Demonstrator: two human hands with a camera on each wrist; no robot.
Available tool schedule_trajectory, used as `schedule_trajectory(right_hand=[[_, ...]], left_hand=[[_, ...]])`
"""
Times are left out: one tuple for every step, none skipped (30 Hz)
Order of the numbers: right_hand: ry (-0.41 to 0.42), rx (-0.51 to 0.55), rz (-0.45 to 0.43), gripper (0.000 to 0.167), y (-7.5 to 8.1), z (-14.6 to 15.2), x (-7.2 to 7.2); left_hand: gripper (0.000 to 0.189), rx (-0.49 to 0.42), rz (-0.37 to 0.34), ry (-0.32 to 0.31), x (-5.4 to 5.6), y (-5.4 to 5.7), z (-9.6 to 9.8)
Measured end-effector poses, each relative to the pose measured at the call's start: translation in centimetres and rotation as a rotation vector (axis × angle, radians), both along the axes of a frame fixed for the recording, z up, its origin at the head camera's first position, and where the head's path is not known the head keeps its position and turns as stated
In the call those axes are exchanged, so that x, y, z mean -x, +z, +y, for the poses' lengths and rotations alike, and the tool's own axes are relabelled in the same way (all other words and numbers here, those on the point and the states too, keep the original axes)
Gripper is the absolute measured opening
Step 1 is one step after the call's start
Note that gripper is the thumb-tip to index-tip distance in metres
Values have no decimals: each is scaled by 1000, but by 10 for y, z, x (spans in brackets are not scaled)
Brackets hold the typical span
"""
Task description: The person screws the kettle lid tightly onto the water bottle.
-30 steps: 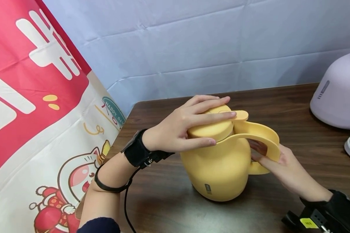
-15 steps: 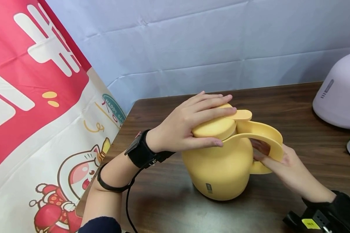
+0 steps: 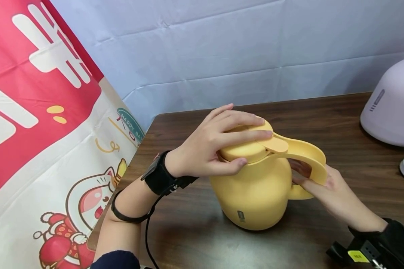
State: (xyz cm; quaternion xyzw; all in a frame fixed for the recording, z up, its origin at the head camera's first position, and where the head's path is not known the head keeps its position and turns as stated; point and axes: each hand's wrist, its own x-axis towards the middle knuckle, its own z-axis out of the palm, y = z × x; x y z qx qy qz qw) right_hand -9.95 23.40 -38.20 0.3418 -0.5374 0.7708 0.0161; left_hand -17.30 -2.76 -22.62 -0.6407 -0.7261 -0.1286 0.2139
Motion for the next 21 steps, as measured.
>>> schedule_trajectory(right_hand=[[-5,-3,-1,66,0,0,0],[-8,-6,-2,67,0,0,0],[-9,-9,-5,66,0,0,0],[-12,-12,-7,66,0,1,0],[-14,-15,-10,65,0,1,0],[-14,-15,-14,64,0,1,0],[-14,-16,-18,64,0,1,0],[-13,-17,-21,63,-1,2,0],[-15,-20,-26,63,-1,2,0],[-21,-24,-28,63,-1,2,0],[-28,-31,-31,63,-1,2,0],[-33,-37,-33,64,-1,3,0],[-41,-48,-34,65,-1,3,0],[-45,-54,-35,65,-1,3,0],[-49,-57,-36,66,-2,3,0],[-53,-61,-36,66,-2,3,0],[-53,-60,-37,66,-2,3,1],[-51,-57,-36,66,-2,3,1],[-46,-50,-35,65,-2,3,1],[-39,-42,-32,65,-2,2,1],[-34,-35,-32,64,-2,2,1]], left_hand=[[43,16,-4,9,-1,0,-1],[43,30,-7,16,-1,1,-2],[44,43,-8,20,-2,1,-3],[44,55,-8,23,-2,2,-3],[44,63,-12,21,-3,2,-4],[44,67,-14,17,-3,2,-5],[44,73,-19,13,-3,2,-5],[44,77,-24,8,-3,2,-6],[44,80,-29,3,-3,3,-6],[44,81,-36,-5,-2,2,-7],[45,77,-47,-16,-2,2,-7],[45,73,-62,-29,-2,2,-7],[45,62,-81,-53,-1,2,-7],[45,46,-98,-81,-1,1,-7],[45,29,-114,-109,0,0,-6],[45,11,-129,-138,1,0,-6],[45,-6,-141,-166,1,-1,-5],[44,-20,-151,-192,2,-1,-5],[45,-34,-156,-215,2,-1,-4],[45,-39,-158,-226,3,-2,-4],[45,-42,-160,-235,3,-2,-4]])
